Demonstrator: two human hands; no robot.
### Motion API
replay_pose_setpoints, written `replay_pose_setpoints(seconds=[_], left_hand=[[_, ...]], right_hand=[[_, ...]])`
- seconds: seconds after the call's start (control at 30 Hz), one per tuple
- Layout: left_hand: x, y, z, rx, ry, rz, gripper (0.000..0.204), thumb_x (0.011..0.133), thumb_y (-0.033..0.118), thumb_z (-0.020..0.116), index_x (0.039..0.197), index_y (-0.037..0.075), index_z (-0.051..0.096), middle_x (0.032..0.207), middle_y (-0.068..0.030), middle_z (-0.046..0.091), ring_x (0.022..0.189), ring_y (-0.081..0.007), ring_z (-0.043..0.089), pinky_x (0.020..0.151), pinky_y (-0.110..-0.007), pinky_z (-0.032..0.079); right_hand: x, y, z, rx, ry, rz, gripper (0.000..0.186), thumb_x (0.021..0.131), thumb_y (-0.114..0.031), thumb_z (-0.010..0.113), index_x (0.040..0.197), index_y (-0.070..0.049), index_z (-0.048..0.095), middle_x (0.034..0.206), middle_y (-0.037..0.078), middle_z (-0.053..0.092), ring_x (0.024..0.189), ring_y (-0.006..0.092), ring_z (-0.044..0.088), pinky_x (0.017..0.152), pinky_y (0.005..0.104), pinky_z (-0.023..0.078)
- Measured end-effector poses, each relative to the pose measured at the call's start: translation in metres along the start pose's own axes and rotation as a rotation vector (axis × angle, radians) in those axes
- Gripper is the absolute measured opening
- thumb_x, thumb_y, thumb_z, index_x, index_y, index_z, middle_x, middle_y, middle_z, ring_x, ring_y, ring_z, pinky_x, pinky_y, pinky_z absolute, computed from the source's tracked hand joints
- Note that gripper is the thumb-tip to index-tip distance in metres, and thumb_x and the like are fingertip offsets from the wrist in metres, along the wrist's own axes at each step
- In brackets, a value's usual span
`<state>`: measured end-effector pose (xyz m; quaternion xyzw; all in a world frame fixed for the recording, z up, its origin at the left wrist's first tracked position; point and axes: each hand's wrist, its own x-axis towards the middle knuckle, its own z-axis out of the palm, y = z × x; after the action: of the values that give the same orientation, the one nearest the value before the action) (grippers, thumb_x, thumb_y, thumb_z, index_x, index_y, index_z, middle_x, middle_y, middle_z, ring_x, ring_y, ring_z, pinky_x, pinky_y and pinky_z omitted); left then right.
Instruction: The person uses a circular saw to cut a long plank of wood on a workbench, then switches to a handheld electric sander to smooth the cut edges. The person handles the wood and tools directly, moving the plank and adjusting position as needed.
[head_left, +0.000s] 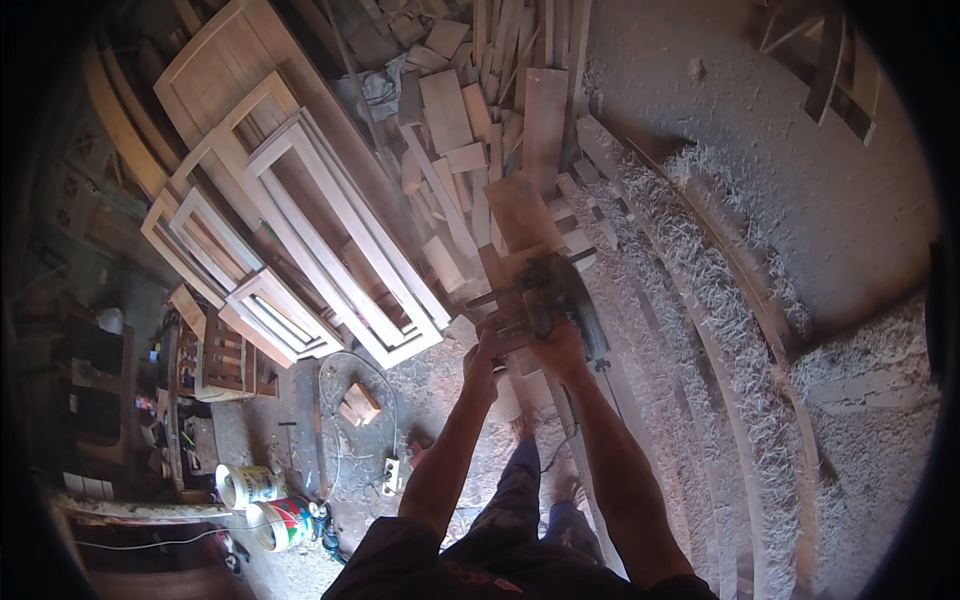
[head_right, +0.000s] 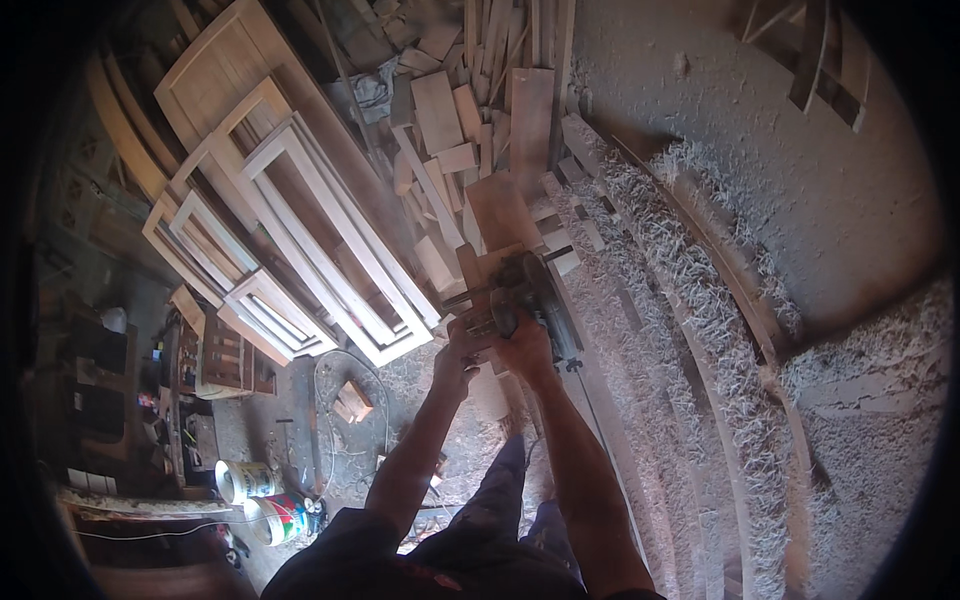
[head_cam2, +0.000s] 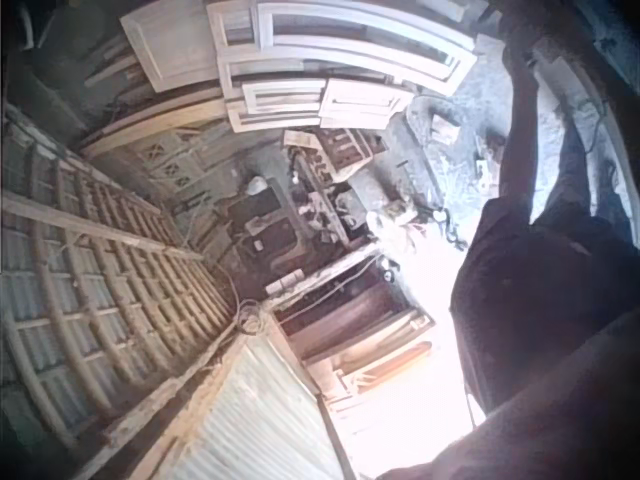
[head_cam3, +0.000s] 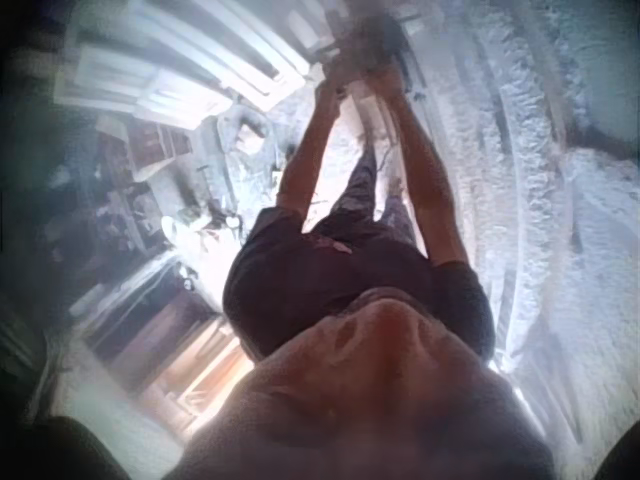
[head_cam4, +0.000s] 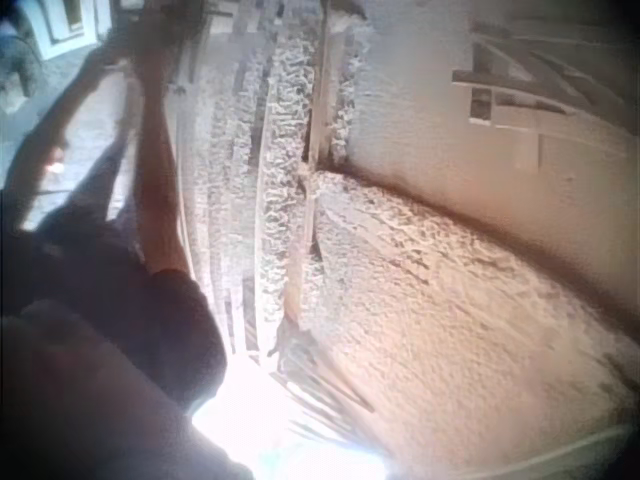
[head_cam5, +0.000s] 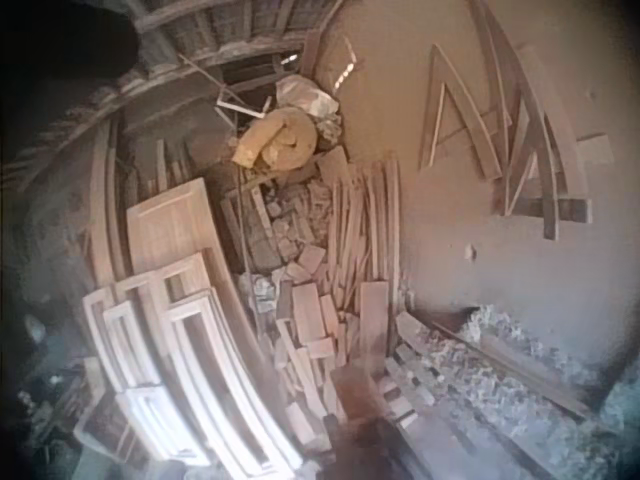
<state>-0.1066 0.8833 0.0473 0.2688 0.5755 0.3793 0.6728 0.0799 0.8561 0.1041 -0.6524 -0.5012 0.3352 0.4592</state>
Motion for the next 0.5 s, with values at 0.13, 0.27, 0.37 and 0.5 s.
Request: replay_pose_setpoints(seconds=[0.13,0.27,0.37,0.5], left_hand=[[0.022,0.007,0.003,-0.034,0.027,0.016,0.058,0.092,0.066,0.069,0.110,0.011,0.065,0.086,-0.0001,0.065,0.069,-0.0112,0.060,0.061,-0.028,0.048],[0.039,0.015,0.007,-0.047,0.043,0.044,0.056,0.093,0.065,0.069,0.106,0.011,0.066,0.082,0.0009,0.064,0.066,-0.0089,0.060,0.058,-0.028,0.050],[0.053,0.026,0.010,-0.038,0.062,0.069,0.056,0.093,0.065,0.068,0.105,0.010,0.067,0.081,0.0005,0.064,0.066,-0.0089,0.060,0.058,-0.028,0.050],[0.070,0.041,0.013,-0.004,0.072,0.101,0.058,0.093,0.066,0.067,0.105,0.010,0.067,0.082,-0.0001,0.065,0.068,-0.0091,0.060,0.059,-0.028,0.050]], right_hand=[[0.024,-0.004,0.006,-0.048,0.039,-0.021,0.049,0.081,-0.023,0.074,0.126,-0.005,0.067,0.102,0.027,0.074,0.102,0.0445,0.071,0.085,0.0483,0.058],[0.042,-0.006,0.010,-0.066,0.058,-0.028,0.039,0.083,-0.021,0.074,0.117,-0.003,0.071,0.095,0.025,0.075,0.094,0.0391,0.075,0.077,0.0444,0.058],[0.059,-0.008,0.013,-0.018,0.014,-0.001,0.042,0.081,-0.022,0.073,0.118,-0.002,0.068,0.102,0.029,0.073,0.104,0.0464,0.070,0.085,0.0502,0.058],[0.085,-0.010,0.023,-0.022,0.024,0.006,0.039,0.083,-0.023,0.073,0.115,-0.002,0.070,0.097,0.027,0.073,0.097,0.0428,0.073,0.080,0.0477,0.058]])
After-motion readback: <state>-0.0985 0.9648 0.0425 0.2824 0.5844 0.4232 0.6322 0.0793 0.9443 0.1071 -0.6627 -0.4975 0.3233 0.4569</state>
